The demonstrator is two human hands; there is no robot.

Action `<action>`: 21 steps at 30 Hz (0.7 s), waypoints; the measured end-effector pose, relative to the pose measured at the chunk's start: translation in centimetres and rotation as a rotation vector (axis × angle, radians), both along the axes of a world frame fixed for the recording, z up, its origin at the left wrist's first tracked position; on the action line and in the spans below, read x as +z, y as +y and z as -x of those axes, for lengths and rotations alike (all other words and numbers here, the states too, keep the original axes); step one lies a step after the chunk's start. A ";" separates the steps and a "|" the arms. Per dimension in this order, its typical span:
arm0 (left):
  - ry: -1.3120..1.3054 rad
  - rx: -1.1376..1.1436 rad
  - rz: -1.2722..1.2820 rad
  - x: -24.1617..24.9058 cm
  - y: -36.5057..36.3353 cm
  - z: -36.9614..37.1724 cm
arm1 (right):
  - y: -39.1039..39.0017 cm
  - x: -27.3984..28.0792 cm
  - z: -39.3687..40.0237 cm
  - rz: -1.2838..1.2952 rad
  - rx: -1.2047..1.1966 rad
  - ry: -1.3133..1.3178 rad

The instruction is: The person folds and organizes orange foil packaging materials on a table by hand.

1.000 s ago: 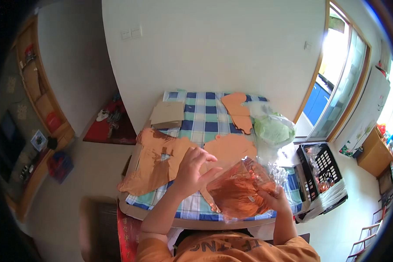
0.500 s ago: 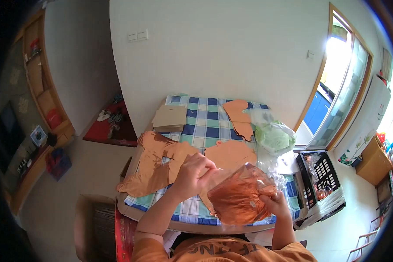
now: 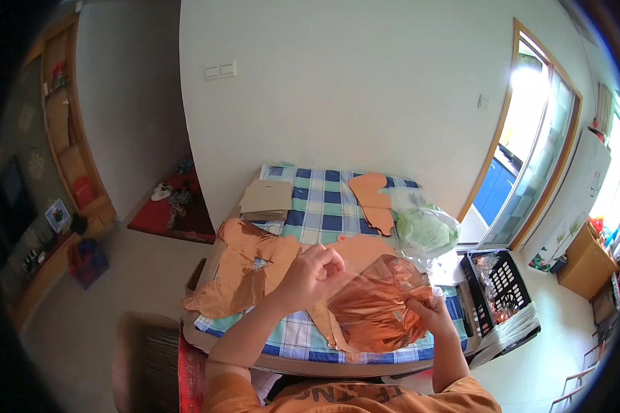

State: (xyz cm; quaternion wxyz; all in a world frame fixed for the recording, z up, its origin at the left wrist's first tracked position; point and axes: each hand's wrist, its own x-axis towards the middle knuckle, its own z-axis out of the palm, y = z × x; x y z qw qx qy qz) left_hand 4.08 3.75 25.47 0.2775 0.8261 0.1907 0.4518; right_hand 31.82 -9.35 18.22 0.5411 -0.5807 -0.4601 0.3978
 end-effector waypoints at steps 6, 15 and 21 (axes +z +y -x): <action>-0.137 0.006 -0.390 4.0 -1.3 -0.2 | 1.3 2.7 -0.7 -0.390 0.308 0.167; -0.114 0.049 -0.577 5.4 -1.6 -1.6 | 3.4 12.9 2.7 -0.484 0.347 -0.511; -0.225 -0.208 -0.418 5.8 -0.5 0.2 | 5.2 13.4 3.3 -0.470 0.247 -0.756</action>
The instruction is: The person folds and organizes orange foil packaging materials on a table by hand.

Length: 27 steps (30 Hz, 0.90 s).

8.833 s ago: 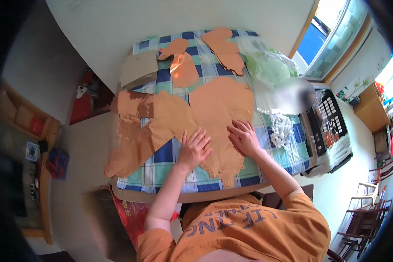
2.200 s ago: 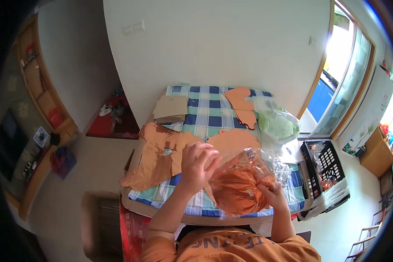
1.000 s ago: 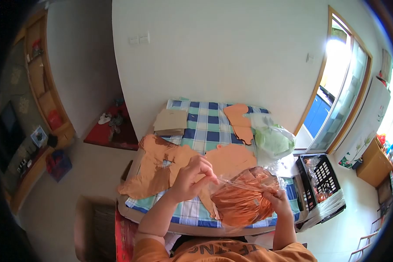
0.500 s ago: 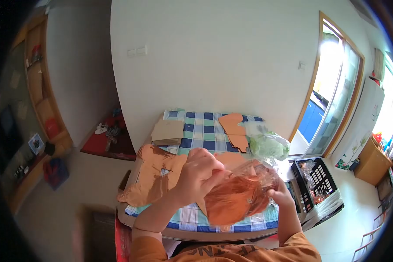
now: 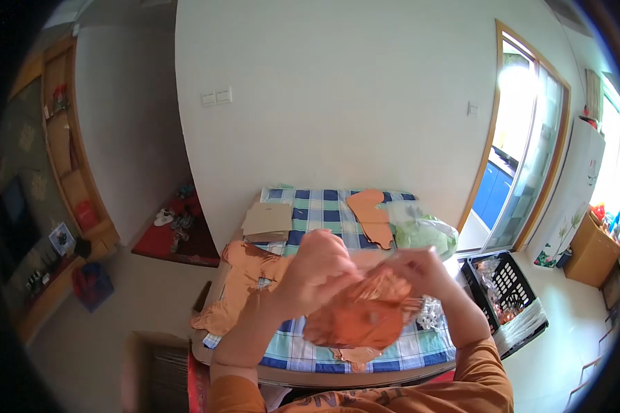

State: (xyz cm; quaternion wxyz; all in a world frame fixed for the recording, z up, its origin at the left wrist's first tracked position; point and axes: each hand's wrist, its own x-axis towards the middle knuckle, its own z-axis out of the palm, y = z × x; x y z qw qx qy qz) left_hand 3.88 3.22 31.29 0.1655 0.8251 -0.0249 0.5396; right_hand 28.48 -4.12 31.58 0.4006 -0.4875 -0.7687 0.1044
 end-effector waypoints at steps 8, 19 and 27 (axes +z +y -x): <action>-0.365 -0.167 0.778 -3.9 1.8 -0.2 | -0.3 0.5 -2.5 0.059 -0.058 0.526; -0.250 -0.242 1.066 -7.8 0.5 -5.5 | -0.8 -0.9 -0.3 -0.053 -0.184 0.348; -0.270 -0.350 1.300 -10.7 1.8 -1.7 | -1.5 -1.4 -0.9 0.113 -0.083 0.440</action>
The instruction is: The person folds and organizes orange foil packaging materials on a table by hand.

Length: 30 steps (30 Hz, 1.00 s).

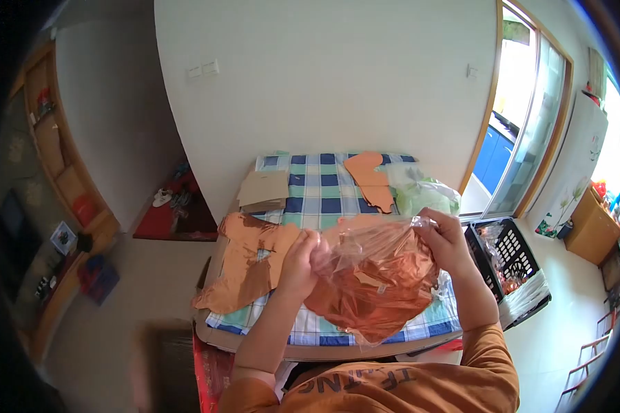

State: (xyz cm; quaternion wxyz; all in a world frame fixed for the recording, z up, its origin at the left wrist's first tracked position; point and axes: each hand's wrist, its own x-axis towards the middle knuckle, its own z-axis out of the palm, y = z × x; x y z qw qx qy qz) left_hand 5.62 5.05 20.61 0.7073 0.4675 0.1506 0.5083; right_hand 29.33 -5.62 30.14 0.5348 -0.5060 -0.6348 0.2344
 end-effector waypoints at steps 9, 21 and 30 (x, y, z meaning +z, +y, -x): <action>0.426 -0.427 -0.139 -4.8 -2.8 4.5 | -2.2 -4.8 0.0 0.186 0.117 -0.093; 0.540 0.006 -0.064 -13.9 -7.4 -0.5 | -6.1 -9.2 0.9 -0.006 0.049 0.346; -0.166 -0.256 0.571 -11.8 -5.7 2.2 | -3.5 -15.3 -4.9 0.133 -0.438 0.892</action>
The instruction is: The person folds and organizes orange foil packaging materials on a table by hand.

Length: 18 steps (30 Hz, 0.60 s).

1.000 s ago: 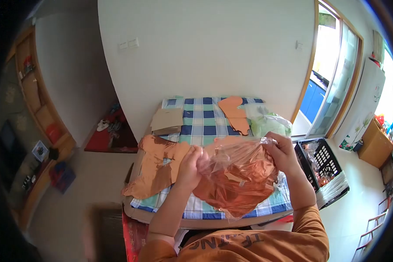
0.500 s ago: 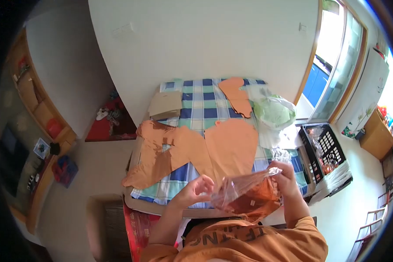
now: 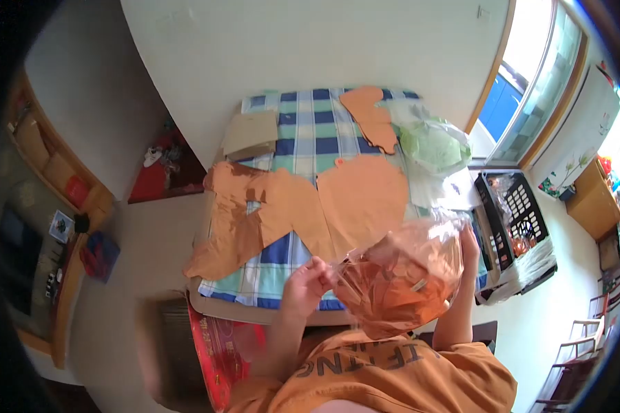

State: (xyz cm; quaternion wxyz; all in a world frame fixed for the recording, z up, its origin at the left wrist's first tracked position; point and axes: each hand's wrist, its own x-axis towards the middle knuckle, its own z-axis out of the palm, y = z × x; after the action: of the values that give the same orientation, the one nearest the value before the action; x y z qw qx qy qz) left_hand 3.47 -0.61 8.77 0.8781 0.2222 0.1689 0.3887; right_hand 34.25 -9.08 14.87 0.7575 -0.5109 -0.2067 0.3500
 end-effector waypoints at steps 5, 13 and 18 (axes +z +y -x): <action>-0.440 -0.346 0.192 0.4 1.6 2.0 | 2.9 -7.2 -2.8 0.302 0.131 -0.119; 0.797 0.210 -0.667 -2.4 3.6 1.3 | 3.3 -10.8 -1.9 0.525 0.340 -0.505; 1.225 0.312 -0.774 -3.4 4.9 0.8 | 2.4 -7.8 0.6 0.457 0.123 -1.128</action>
State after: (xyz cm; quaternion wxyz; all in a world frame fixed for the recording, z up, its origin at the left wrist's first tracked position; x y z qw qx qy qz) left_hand 2.72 4.26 5.35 0.4199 0.6663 0.5092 0.3470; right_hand 33.66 -6.70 7.12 0.3809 -0.7541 -0.5248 0.1043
